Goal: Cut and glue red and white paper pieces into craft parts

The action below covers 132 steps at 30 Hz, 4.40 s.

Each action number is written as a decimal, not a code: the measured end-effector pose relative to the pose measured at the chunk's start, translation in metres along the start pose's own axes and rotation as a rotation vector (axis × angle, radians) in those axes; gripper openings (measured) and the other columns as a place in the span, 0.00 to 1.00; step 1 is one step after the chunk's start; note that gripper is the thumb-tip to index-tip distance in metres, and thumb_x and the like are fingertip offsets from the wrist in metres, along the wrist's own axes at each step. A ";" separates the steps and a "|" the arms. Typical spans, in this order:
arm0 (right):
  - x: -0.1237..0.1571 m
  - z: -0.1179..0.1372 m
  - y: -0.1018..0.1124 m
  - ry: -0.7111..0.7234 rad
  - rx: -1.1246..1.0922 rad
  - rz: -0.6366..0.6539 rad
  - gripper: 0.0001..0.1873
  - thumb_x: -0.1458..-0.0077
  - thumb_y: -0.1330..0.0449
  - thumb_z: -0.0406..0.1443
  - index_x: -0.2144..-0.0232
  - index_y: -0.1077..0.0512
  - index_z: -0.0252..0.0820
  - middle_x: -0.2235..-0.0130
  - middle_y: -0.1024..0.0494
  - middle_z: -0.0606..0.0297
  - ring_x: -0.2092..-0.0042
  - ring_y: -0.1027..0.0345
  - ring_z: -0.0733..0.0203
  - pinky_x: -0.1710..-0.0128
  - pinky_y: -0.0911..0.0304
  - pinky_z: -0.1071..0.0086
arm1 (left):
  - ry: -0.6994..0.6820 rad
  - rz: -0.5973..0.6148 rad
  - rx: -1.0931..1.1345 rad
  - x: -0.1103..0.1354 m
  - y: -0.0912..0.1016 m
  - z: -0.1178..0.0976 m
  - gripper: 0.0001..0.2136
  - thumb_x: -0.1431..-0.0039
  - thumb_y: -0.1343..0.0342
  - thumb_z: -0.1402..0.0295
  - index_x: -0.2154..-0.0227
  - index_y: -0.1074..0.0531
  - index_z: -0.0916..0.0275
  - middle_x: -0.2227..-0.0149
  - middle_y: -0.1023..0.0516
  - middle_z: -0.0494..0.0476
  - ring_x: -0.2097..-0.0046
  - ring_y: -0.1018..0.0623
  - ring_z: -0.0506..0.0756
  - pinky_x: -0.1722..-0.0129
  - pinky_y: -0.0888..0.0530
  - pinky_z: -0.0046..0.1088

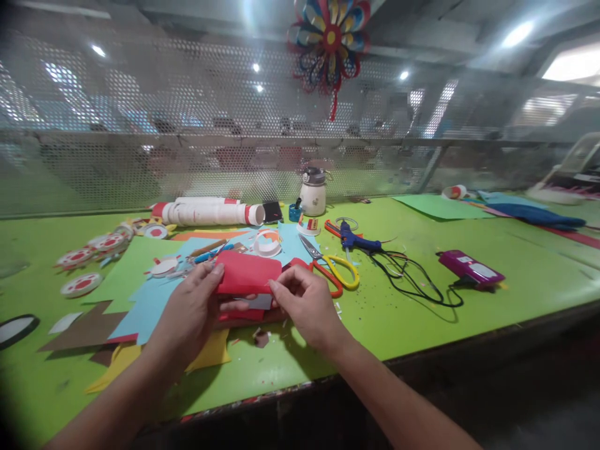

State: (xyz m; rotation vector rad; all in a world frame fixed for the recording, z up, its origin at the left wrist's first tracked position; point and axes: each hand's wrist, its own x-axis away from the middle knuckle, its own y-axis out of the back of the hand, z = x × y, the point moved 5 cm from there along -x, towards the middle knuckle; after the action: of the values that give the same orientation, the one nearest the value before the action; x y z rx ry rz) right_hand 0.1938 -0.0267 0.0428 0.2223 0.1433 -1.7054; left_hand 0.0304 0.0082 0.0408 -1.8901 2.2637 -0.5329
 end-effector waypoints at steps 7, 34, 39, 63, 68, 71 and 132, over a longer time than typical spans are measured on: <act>0.000 -0.001 0.005 0.012 0.060 -0.019 0.12 0.49 0.37 0.40 0.77 0.34 0.40 0.79 0.31 0.71 0.76 0.40 0.67 0.75 0.42 0.72 | 0.057 0.160 0.008 0.004 -0.010 0.002 0.13 0.45 0.39 0.63 0.60 0.33 0.62 0.65 0.19 0.58 0.68 0.18 0.57 0.67 0.19 0.35; 0.011 -0.006 -0.025 -0.185 -0.322 -0.034 0.19 0.52 0.32 0.44 0.77 0.36 0.40 0.81 0.30 0.73 0.81 0.37 0.70 0.82 0.42 0.76 | -0.130 0.012 -0.154 0.019 -0.010 0.001 0.17 0.51 0.35 0.64 0.60 0.32 0.62 0.79 0.21 0.51 0.76 0.19 0.57 0.74 0.21 0.32; 0.010 -0.010 -0.025 -0.144 -0.279 -0.091 0.17 0.50 0.33 0.43 0.78 0.34 0.40 0.82 0.30 0.73 0.82 0.39 0.71 0.84 0.43 0.76 | -0.095 0.027 -0.127 0.014 -0.006 0.005 0.18 0.51 0.35 0.64 0.59 0.31 0.63 0.79 0.21 0.52 0.75 0.19 0.58 0.73 0.20 0.32; 0.011 -0.013 -0.012 -0.134 -0.298 0.036 0.15 0.51 0.33 0.44 0.75 0.29 0.38 0.79 0.27 0.70 0.80 0.37 0.71 0.81 0.43 0.76 | 0.063 0.313 -0.278 0.008 -0.007 0.010 0.11 0.51 0.35 0.63 0.76 0.20 0.69 0.77 0.20 0.62 0.78 0.24 0.52 0.83 0.31 0.21; 0.011 -0.012 -0.011 -0.164 -0.331 0.047 0.15 0.52 0.33 0.44 0.75 0.30 0.38 0.79 0.28 0.71 0.81 0.38 0.72 0.83 0.45 0.77 | 0.055 0.300 -0.286 0.010 -0.008 0.011 0.13 0.49 0.36 0.63 0.80 0.21 0.69 0.82 0.23 0.61 0.81 0.26 0.50 0.84 0.32 0.20; 0.012 -0.011 -0.012 -0.187 -0.359 0.083 0.16 0.52 0.33 0.44 0.75 0.29 0.38 0.78 0.27 0.70 0.80 0.38 0.72 0.82 0.46 0.77 | 0.017 0.268 -0.307 0.011 -0.008 0.010 0.13 0.50 0.36 0.62 0.80 0.21 0.68 0.83 0.24 0.59 0.83 0.29 0.49 0.84 0.31 0.21; 0.017 -0.015 0.005 -0.110 -0.248 -0.098 0.18 0.54 0.31 0.45 0.80 0.28 0.36 0.81 0.27 0.70 0.80 0.37 0.71 0.81 0.43 0.77 | 0.099 0.479 -0.107 0.016 -0.014 0.016 0.11 0.51 0.41 0.71 0.66 0.19 0.71 0.65 0.18 0.68 0.68 0.20 0.59 0.75 0.27 0.26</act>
State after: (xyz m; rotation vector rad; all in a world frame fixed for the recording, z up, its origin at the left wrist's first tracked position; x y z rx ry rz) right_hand 0.1972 -0.0402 0.0245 -0.0639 0.2853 -1.7743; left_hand 0.0456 -0.0127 0.0332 -1.3038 2.7298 -0.4457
